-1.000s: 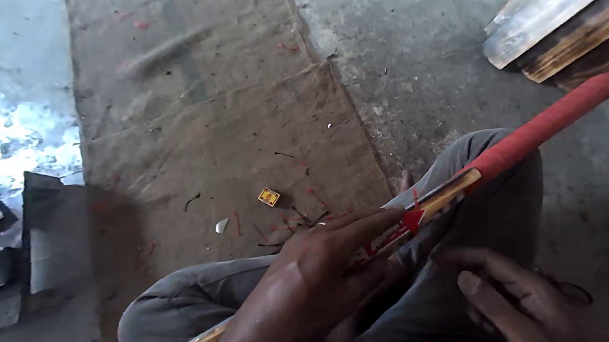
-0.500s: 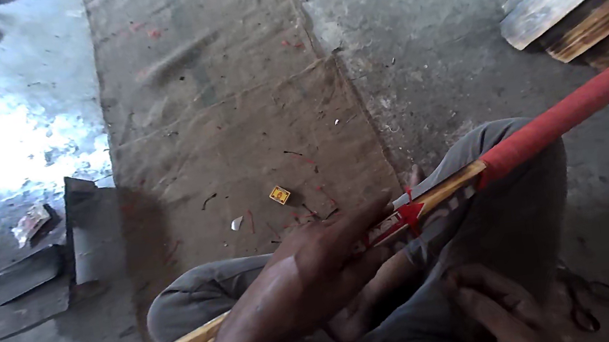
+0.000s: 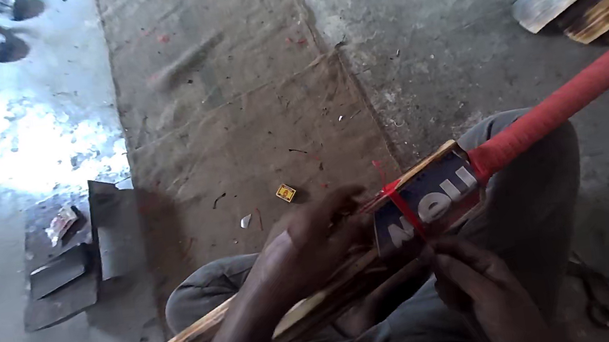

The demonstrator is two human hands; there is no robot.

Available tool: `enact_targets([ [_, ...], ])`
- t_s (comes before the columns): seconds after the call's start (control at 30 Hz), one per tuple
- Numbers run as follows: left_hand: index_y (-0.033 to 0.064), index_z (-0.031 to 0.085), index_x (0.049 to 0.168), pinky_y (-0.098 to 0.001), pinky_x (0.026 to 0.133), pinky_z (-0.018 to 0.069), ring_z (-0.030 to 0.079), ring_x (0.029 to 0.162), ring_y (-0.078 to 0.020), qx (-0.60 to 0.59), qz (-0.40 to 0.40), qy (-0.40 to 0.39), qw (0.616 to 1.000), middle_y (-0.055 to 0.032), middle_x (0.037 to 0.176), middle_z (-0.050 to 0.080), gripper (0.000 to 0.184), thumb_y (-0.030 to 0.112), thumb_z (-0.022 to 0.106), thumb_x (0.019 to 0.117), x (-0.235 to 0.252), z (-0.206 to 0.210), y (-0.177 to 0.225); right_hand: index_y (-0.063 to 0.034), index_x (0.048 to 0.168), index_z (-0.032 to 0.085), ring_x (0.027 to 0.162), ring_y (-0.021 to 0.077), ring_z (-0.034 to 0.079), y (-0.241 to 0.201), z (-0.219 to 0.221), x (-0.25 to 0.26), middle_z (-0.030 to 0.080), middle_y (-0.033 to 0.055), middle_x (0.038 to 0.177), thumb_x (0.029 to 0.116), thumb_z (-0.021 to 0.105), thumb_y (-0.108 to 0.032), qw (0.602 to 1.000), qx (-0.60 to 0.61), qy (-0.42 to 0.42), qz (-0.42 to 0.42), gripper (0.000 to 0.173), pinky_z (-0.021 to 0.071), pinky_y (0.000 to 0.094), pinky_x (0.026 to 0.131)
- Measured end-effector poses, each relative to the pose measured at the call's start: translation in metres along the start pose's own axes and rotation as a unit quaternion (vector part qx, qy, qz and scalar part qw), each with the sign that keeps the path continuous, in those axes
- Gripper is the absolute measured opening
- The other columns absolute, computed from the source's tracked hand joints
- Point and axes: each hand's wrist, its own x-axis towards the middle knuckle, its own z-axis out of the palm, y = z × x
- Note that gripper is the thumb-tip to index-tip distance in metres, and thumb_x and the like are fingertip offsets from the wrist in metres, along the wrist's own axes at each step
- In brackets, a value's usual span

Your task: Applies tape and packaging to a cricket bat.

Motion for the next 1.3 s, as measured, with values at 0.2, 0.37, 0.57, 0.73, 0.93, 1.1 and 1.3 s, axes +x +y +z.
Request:
enact_targets([
  [0.2,0.0249,0.068,0.130,-0.0511,0.100,0.0439,0.058,0.124,-0.0251,0.309,0.070,0.268,0.910,-0.0004,0.136,0.064,0.047,0.053,0.068,0.0924,-0.051,0.078,0.033,-0.0086,0.112,0.071,0.054,0.0085,0.047,0.007,-0.004,0.014,0.059,0.0054,0.077,0.1042,0.055,-0.018,0.999,0.006,0.004,0.032,0.020,0.0419,0.0221,0.048],
  [0.37,0.0260,0.038,0.159,-0.0457,0.101,0.0399,0.036,0.148,-0.0185,0.431,0.048,0.223,0.873,0.0067,0.168,0.030,0.071,0.047,0.062,0.0956,-0.058,0.118,0.012,-0.0104,0.114,0.073,0.053,0.0097,0.043,0.002,0.000,0.013,0.061,0.0074,0.079,0.1052,0.054,-0.019,1.000,-0.015,0.004,0.019,0.023,0.0366,0.0235,0.047],
  [0.57,0.0244,0.036,0.160,-0.0404,0.097,0.0461,0.040,0.146,-0.0183,0.418,0.076,0.218,0.878,0.0055,0.167,0.032,0.075,0.041,0.066,0.0934,-0.049,0.106,0.006,-0.0083,0.113,0.073,0.054,0.0086,0.043,0.017,-0.007,-0.002,0.059,0.0053,0.079,0.1052,0.055,-0.018,1.000,-0.014,0.005,0.014,0.022,0.0366,0.0226,0.047],
  [0.73,0.0235,0.034,0.161,-0.0412,0.099,0.0463,0.036,0.149,-0.0189,0.410,0.083,0.202,0.886,0.0052,0.168,0.029,0.082,0.044,0.070,0.0900,-0.051,0.104,0.006,-0.0056,0.113,0.071,0.051,0.0062,0.042,0.028,-0.014,-0.018,0.053,0.0023,0.071,0.1042,0.057,-0.016,0.998,0.057,0.031,0.021,0.020,0.0376,0.0210,0.045],
  [0.93,0.0418,0.035,0.158,-0.0434,0.092,0.0517,0.041,0.146,-0.0241,0.355,0.091,0.173,0.914,0.0031,0.168,0.030,0.074,0.042,0.070,0.0925,-0.049,0.093,0.010,-0.0068,0.115,0.070,0.052,0.0055,0.043,0.041,-0.021,-0.018,0.051,0.0008,0.071,0.1052,0.055,-0.017,0.994,0.088,-0.002,0.070,0.021,0.0387,0.0201,0.047],
  [1.1,0.0530,0.039,0.152,-0.0467,0.090,0.0526,0.043,0.144,-0.0312,0.343,0.105,0.150,0.921,-0.0013,0.167,0.032,0.063,0.040,0.066,0.0966,-0.045,0.086,0.011,-0.0063,0.114,0.068,0.051,0.0064,0.042,0.048,-0.023,-0.015,0.047,-0.0005,0.066,0.1044,0.055,-0.016,0.989,0.129,-0.003,0.078,0.019,0.0398,0.0223,0.048],
  [1.3,0.0519,0.044,0.149,-0.0514,0.095,0.0526,0.042,0.145,-0.0315,0.304,0.107,0.135,0.937,-0.0021,0.164,0.037,0.066,0.037,0.071,0.0909,-0.041,0.072,0.018,-0.0062,0.114,0.068,0.051,0.0064,0.043,0.042,-0.023,-0.016,0.046,-0.0015,0.065,0.1048,0.054,-0.015,0.989,0.129,-0.025,0.065,0.019,0.0410,0.0227,0.049],
])
